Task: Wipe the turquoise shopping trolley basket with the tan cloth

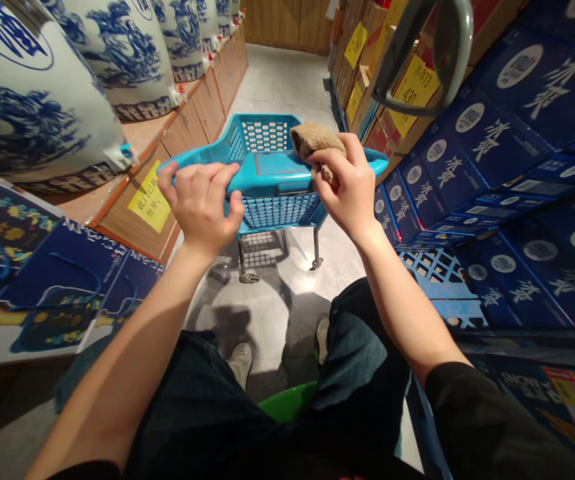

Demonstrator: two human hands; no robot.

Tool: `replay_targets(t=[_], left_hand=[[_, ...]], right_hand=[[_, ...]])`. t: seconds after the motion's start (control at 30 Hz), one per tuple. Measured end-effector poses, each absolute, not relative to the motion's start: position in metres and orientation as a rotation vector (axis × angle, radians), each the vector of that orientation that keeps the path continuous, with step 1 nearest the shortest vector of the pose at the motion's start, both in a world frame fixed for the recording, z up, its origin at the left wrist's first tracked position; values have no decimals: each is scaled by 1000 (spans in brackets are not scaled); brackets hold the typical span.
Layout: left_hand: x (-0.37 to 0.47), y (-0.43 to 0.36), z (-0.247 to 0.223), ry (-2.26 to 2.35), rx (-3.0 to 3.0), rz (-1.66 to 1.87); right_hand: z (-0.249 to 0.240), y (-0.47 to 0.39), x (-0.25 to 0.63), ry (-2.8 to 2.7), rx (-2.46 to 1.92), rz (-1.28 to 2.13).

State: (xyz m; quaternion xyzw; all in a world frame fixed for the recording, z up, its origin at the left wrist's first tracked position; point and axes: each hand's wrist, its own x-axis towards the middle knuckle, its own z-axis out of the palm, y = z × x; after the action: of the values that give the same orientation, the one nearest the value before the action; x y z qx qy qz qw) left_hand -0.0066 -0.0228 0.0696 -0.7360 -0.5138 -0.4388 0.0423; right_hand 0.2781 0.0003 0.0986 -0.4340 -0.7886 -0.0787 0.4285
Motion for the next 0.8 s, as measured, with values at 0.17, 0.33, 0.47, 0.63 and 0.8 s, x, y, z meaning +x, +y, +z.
replay_targets(t=[0.17,0.33,0.47,0.63,0.8], left_hand=[[-4,-22,68,-1583,-2244,-1314],[-7,-18,65,-1514,-2189,-1320],[-4,-21,66,-1543,-2212,-1320],[2,-22,66,-1583,-2217,-1323],[-1,-19,63,-1465,-2141,-1343]], right_hand=[[93,-8,262,-1949,-1098,-197],[97,-13,259,-2045,-1026,-207],[94,2,276,-1901,-1073,-295],[88,-7,261,-1886,-1087,-349],[94,-15,253,-1984,-965,-346]])
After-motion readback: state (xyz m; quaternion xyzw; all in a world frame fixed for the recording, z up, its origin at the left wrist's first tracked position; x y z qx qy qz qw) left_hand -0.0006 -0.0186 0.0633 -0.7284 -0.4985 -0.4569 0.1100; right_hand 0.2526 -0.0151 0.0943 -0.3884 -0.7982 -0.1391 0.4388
